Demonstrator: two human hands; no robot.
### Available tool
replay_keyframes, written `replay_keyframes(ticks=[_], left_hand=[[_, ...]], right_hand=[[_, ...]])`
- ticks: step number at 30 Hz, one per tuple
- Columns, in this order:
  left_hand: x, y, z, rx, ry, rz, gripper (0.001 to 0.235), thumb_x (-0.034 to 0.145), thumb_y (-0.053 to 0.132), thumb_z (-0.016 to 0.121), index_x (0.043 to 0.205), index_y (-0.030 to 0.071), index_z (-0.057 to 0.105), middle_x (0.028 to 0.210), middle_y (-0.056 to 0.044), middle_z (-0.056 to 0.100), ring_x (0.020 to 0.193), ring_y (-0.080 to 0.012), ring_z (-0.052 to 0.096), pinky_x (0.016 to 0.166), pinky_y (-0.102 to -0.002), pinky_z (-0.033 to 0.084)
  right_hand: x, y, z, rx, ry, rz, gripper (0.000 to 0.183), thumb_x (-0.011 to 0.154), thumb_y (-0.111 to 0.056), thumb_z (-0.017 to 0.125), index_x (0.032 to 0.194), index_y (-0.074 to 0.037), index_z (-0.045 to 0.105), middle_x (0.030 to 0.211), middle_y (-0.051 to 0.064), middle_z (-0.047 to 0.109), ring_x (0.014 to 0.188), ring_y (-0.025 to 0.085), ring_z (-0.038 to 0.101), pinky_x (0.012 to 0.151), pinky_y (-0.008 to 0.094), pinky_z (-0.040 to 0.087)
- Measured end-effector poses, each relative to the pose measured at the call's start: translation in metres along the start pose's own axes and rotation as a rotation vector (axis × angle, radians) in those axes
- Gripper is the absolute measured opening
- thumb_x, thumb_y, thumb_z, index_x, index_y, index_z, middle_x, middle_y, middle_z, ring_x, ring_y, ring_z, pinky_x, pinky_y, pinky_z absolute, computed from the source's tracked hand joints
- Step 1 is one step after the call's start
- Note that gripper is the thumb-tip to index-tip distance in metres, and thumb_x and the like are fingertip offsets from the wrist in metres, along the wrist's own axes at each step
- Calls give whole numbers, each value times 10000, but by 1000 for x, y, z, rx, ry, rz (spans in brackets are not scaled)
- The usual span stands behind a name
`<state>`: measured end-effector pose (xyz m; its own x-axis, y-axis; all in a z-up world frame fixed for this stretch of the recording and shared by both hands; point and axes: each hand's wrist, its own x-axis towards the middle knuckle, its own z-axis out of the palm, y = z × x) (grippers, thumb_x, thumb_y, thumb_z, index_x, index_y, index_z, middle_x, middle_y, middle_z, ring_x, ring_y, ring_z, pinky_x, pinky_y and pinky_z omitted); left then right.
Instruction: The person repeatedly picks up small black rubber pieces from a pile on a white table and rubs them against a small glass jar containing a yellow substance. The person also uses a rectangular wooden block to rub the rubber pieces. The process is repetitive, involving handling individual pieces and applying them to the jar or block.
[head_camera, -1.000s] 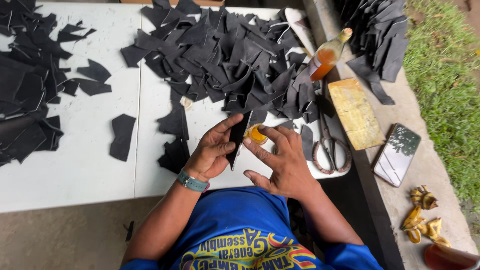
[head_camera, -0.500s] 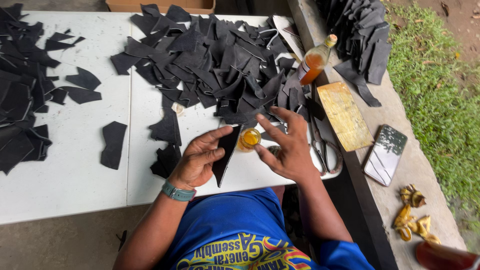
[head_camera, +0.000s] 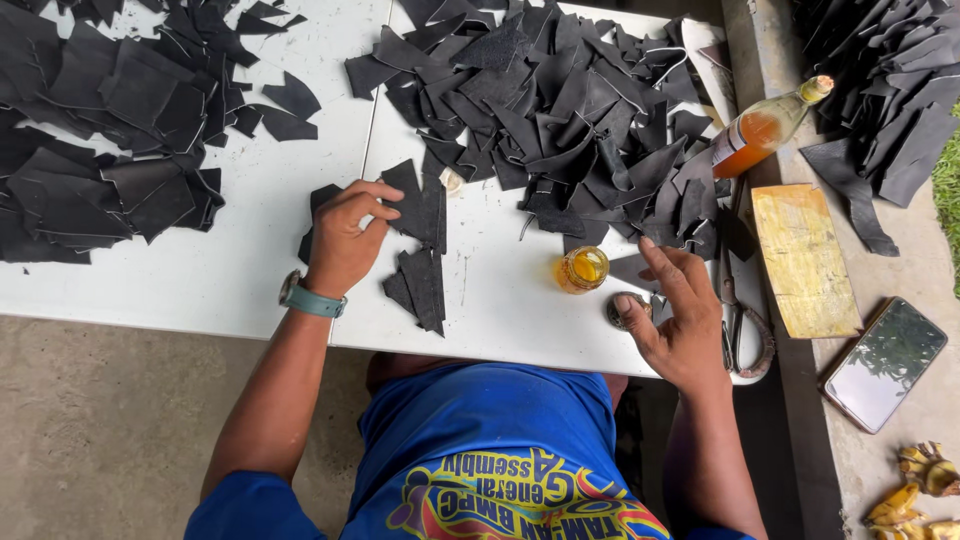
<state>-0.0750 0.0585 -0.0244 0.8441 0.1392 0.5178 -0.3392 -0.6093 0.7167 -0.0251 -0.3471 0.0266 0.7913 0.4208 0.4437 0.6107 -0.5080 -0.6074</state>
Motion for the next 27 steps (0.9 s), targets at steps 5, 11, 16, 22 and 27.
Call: replay_keyframes(ticks=[5,11,16,22,27], left_hand=[[5,-37,18,23,-137,-43,172,818,-186,597,848,-33,669,1147,-99,753,1165,-299,706,1086,-390,531],[17,-45,13,164,-476,-256,275,802,-152,505,883,-3,721,1144,-91,756,1073,-271,716,939,-385,560],[45,-22,16,259,-416,-246,233,897,-13,583,1059,40,742,1153,-120,729,1009,-288,712,881,-399,565],[94,-26,75,509,-367,-207,213,890,146,734,1068,28,730,1099,-168,691,1012,-340,676,876,-441,564],[124,-44,137,388,-332,-129,221,1003,70,604,1201,85,703,1278,-113,645,1020,-336,674,885,-434,567]], right_hand=[[7,-9,6,-30,-72,17,565,822,-214,813,1335,-51,643,1217,144,644,1055,275,680,880,383,554],[22,-4,15,-358,-234,-41,401,739,-231,832,1107,-93,753,1239,111,642,1109,322,601,957,444,483],[30,7,28,-489,-359,-23,329,744,-241,788,1045,-109,772,1250,73,627,1104,285,562,939,422,455],[30,14,33,-495,-374,-42,286,749,-245,782,1007,-120,775,1218,62,629,1078,284,562,926,422,456],[34,15,32,-497,-401,-51,262,751,-242,776,990,-134,776,1247,66,617,1082,284,557,936,414,460]])
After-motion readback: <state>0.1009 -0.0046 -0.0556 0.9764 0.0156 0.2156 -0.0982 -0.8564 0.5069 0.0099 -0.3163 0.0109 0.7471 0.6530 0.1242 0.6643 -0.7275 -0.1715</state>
